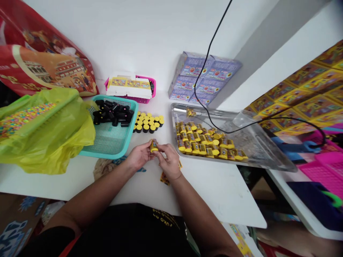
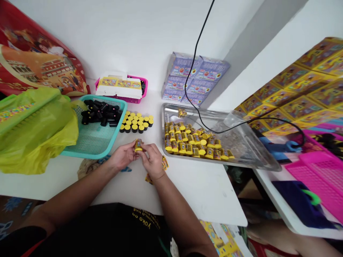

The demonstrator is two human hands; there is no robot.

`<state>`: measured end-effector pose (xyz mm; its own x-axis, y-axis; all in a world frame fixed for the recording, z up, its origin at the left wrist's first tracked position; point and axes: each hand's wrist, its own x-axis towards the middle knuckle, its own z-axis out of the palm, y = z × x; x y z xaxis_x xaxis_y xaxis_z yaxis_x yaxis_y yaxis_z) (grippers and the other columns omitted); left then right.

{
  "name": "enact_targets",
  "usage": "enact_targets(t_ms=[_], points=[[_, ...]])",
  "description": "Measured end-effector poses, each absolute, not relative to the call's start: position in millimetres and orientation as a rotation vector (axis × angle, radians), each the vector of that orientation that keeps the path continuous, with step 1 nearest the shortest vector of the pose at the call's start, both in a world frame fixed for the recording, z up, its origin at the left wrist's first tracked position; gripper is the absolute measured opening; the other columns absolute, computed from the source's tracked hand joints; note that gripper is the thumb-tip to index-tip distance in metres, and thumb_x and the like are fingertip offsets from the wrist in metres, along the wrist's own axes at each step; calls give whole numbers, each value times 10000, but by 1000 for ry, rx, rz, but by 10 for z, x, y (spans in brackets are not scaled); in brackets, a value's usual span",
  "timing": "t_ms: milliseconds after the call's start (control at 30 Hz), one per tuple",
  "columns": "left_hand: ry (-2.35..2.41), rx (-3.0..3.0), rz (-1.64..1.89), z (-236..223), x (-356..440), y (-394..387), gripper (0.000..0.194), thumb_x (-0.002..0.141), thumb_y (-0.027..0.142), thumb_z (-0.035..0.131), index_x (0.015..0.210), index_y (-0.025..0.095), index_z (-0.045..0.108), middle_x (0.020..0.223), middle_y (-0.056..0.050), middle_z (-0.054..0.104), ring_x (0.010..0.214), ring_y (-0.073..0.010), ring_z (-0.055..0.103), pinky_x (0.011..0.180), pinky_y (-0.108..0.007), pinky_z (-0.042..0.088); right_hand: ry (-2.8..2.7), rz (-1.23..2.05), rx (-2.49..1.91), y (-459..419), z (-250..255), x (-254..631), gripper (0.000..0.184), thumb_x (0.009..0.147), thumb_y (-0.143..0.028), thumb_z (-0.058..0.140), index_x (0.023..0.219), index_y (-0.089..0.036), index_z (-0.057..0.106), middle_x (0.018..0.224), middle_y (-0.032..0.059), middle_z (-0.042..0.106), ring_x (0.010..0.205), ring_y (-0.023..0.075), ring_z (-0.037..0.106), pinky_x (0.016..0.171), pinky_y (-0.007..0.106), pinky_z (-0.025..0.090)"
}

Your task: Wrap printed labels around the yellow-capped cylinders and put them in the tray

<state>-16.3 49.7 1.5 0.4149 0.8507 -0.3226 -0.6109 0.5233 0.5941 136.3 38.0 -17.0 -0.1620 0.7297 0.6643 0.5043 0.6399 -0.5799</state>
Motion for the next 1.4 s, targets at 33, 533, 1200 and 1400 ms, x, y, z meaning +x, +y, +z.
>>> enact_targets(t_ms=[33, 533, 1200, 1400], points=[[670, 428, 956, 17, -161, 492, 255, 770, 387, 702, 920, 181, 698, 863, -49, 672, 701, -142, 564, 632, -250, 380, -1832, 270, -980, 378, -167, 1357, 170, 889, -264, 608, 1052, -227, 638, 845, 45, 633, 784, 183, 614, 703, 344, 529], [819, 592, 1043, 47, -140, 448, 368, 598, 353, 844, 830, 156, 637, 811, -43, 648, 705, -146, 585, 641, -258, 398, -1799, 328, -960, 361, -133, 1357, 277, 828, -300, 678, 1082, -220, 602, 869, 42, 600, 796, 188, 584, 712, 347, 510], [869, 558, 1000, -9, -126, 461, 321, 605, 376, 833, 688, 157, 612, 734, -26, 650, 636, -129, 556, 643, -263, 406, -1886, 298, -1039, 389, -176, 1390, 539, 835, -392, 675, 1308, -210, 494, 886, 53, 603, 781, 198, 586, 732, 360, 519], [719, 550, 954, 15, -138, 475, 252, 711, 394, 752, 816, 175, 685, 775, -46, 675, 760, -187, 618, 740, -321, 423, -1848, 190, -1012, 380, -225, 1359, 403, 867, -311, 640, 1259, -252, 565, 999, 87, 639, 883, 217, 617, 784, 386, 543]])
